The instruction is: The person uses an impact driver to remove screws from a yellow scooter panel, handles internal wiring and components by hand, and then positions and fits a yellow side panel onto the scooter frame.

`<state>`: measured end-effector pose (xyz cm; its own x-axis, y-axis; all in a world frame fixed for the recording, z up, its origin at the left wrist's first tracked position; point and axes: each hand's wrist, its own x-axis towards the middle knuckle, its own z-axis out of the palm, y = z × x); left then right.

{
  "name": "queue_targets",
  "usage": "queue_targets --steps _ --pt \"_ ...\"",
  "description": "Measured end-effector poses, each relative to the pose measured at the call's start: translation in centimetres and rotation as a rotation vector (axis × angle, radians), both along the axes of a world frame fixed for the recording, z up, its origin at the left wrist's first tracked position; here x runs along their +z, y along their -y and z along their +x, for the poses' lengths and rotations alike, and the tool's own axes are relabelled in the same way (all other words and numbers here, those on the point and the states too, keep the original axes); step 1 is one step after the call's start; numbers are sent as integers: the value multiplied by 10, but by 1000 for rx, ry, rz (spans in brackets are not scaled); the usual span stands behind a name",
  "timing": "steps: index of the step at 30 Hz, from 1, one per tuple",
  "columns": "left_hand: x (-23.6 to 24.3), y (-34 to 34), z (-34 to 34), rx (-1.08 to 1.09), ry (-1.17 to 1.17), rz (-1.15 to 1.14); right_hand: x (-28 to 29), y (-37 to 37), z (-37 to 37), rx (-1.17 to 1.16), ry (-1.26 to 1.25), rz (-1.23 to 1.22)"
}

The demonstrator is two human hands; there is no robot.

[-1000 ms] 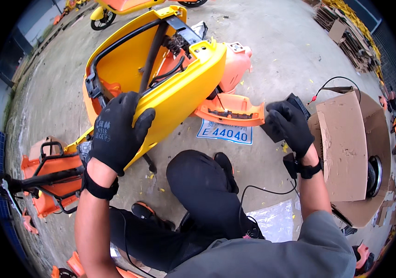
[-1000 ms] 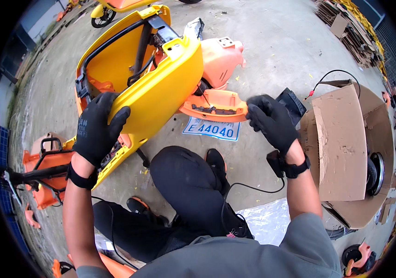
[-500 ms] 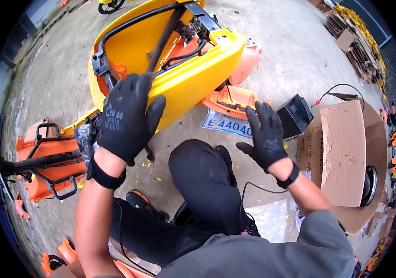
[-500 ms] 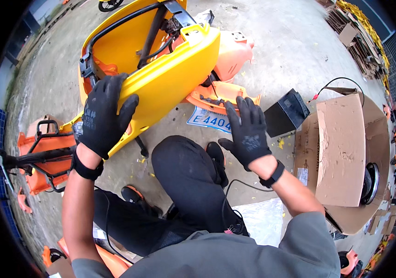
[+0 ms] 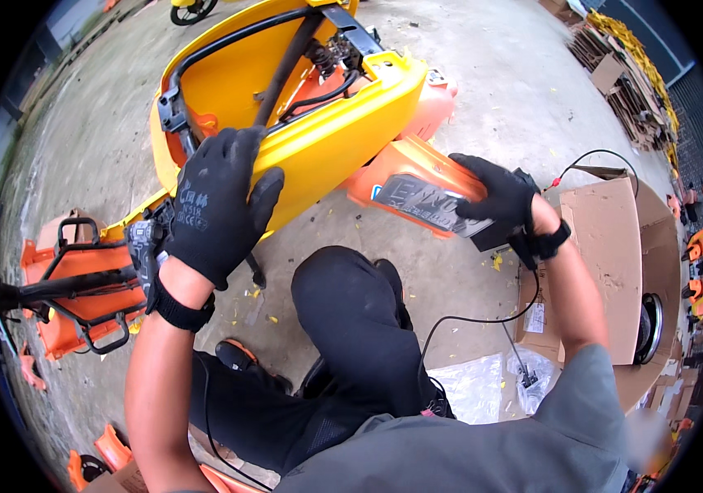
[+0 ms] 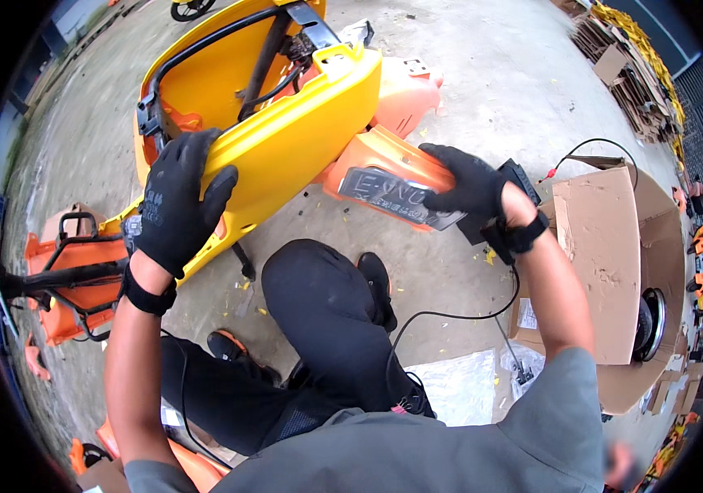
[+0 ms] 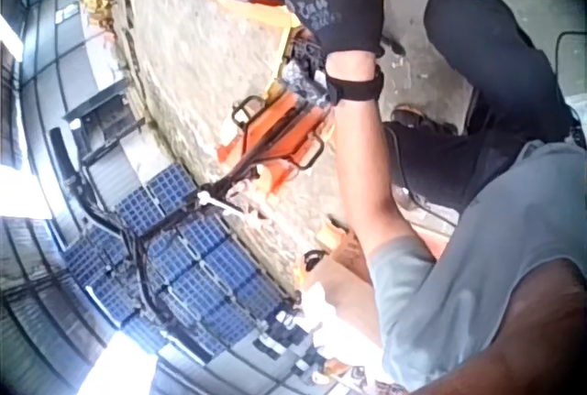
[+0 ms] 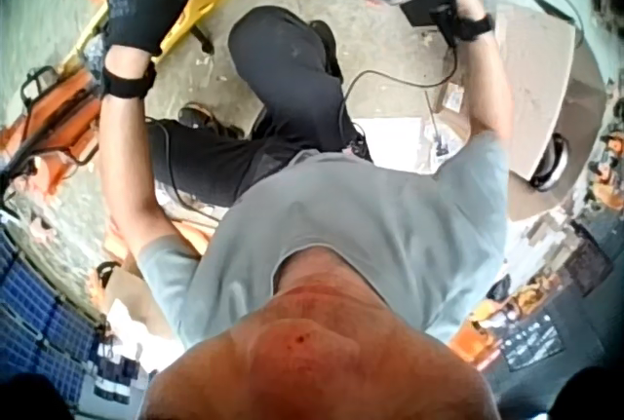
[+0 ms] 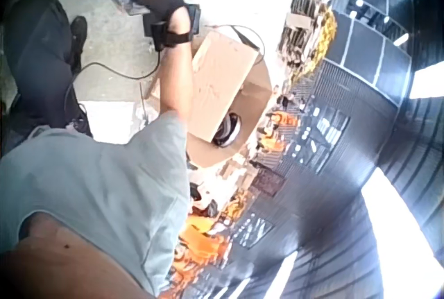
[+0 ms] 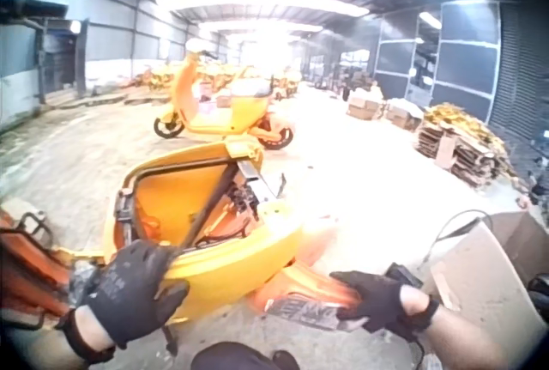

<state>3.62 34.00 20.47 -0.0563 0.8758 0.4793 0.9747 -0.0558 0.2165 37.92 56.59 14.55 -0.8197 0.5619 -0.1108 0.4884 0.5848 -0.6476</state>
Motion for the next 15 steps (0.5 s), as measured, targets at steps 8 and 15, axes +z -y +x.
queue_targets --steps 8,15 --pt "0 -7 8 5 27 15 21 -73 33 -227 -371 -702" --pt "5 -10 14 115 179 -25 69 -149 1 -49 -134 -429"
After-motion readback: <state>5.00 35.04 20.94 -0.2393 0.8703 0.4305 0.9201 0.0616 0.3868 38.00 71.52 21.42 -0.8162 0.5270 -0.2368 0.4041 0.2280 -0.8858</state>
